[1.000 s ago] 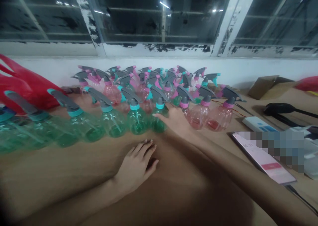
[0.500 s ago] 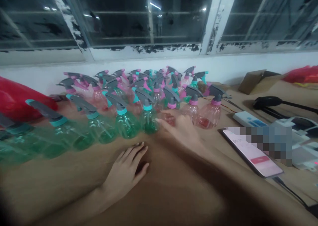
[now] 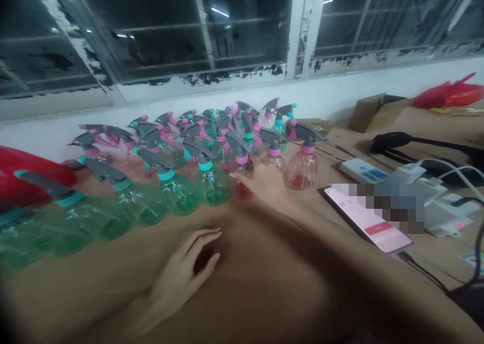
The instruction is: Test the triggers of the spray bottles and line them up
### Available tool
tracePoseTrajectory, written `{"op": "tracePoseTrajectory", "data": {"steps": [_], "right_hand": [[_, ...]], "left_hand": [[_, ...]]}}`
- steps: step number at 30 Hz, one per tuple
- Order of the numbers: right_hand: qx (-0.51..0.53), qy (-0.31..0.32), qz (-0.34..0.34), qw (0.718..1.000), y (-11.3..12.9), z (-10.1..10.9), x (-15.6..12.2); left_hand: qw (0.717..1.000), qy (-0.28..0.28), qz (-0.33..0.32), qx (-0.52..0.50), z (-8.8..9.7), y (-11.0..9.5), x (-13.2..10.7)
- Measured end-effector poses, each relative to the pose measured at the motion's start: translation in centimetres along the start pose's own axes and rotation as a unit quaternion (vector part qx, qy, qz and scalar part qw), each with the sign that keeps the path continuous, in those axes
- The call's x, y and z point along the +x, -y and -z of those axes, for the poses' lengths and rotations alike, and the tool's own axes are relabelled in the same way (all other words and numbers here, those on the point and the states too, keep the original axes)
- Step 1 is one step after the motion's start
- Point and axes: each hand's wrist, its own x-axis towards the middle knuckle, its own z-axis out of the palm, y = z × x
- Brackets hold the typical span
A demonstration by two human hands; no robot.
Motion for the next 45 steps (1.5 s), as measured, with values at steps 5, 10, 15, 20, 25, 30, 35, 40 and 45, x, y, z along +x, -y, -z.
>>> {"op": "tracePoseTrajectory", "data": {"steps": [5,10,15,20,25,30,35,40,45], "right_hand": [[-0.039,0.009,0.005,0.999,-0.3,0.2,-0.5],[-0.052,0.022,0.017,0.998,-0.6,1.9,-3.4],[-0.063,0.053,0.077,0.994,-0.4,4.5,-6.9],[-0.053,0.062,0.130,0.988,-0.6,5.7,-8.6],[0.063,0.086,0.152,0.983,-1.0,6.4,-7.7],[0.284,0.122,0.150,0.939,-1.3,6.1,-6.3],[0.358,0.073,0.160,0.917,-0.7,5.0,-6.4],[0.408,0.092,0.129,0.899,-0.1,4.7,-6.3],[0.411,0.083,0.126,0.899,-0.1,4.3,-6.1]], "left_hand": [[0.997,0.023,0.000,-0.075,-1.1,-2.1,0.5],[0.989,-0.046,0.098,-0.103,-2.1,-2.5,2.3],[0.984,-0.035,0.121,-0.128,-2.7,-2.7,4.1],[0.978,0.010,0.108,-0.181,-3.4,-4.0,4.8],[0.975,0.031,0.066,-0.212,-3.7,-4.6,5.3],[0.973,0.053,0.045,-0.219,-3.5,-5.7,5.6],[0.976,0.048,0.014,-0.211,-3.5,-6.3,6.1],[0.978,0.045,0.005,-0.205,-3.7,-5.9,6.3],[0.983,0.047,0.008,-0.180,-3.7,-5.4,6.1]]}}
